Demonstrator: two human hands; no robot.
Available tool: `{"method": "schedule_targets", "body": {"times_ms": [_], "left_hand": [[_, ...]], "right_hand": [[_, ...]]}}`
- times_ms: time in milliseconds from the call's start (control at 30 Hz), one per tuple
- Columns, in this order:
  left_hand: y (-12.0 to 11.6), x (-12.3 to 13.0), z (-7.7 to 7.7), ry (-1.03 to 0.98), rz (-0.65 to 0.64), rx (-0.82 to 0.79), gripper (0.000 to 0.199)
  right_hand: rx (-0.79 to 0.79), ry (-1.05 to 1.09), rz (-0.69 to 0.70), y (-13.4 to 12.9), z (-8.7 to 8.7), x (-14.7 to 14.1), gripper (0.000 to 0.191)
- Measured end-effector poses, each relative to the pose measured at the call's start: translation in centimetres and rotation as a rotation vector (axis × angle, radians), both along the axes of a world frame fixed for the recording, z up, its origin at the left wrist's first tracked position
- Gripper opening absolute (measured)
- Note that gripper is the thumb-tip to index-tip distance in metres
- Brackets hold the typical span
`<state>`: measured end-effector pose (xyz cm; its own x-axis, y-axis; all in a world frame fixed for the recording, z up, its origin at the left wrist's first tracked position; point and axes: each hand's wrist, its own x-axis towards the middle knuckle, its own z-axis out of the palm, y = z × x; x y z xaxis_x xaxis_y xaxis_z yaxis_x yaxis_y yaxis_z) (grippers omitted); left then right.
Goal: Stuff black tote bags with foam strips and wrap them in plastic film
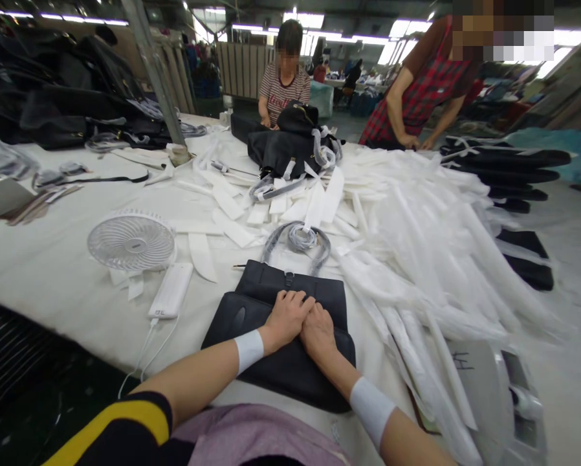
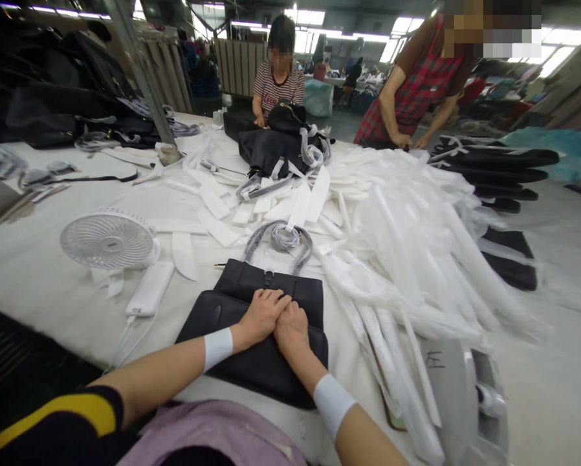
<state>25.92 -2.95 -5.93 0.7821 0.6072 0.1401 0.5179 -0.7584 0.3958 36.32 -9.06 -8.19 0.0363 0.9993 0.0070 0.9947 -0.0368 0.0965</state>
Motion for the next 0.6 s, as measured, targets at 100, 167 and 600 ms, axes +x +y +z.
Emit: {"method": "schedule_targets", "body": {"times_ms": [100,167,600], "left_hand": [[-0.1,-0.1,-2.4,-0.006,0.010,-0.010,0.035],[0.0,-0.4,-3.1,-0.005,0.031,0.008,0.035],[0.0,-0.7,-2.3,0.024,0.038,0.037,0.037]], "right_hand": [[-0.031,0.020,-0.006,0.2,-0.8,0.0,0.020],[-0.048,0.039,-0.011,0.3,-1.2,0.2,0.022],[0.030,0.083,-0.024,0.1,-1.4,0.2,0.021]]}}
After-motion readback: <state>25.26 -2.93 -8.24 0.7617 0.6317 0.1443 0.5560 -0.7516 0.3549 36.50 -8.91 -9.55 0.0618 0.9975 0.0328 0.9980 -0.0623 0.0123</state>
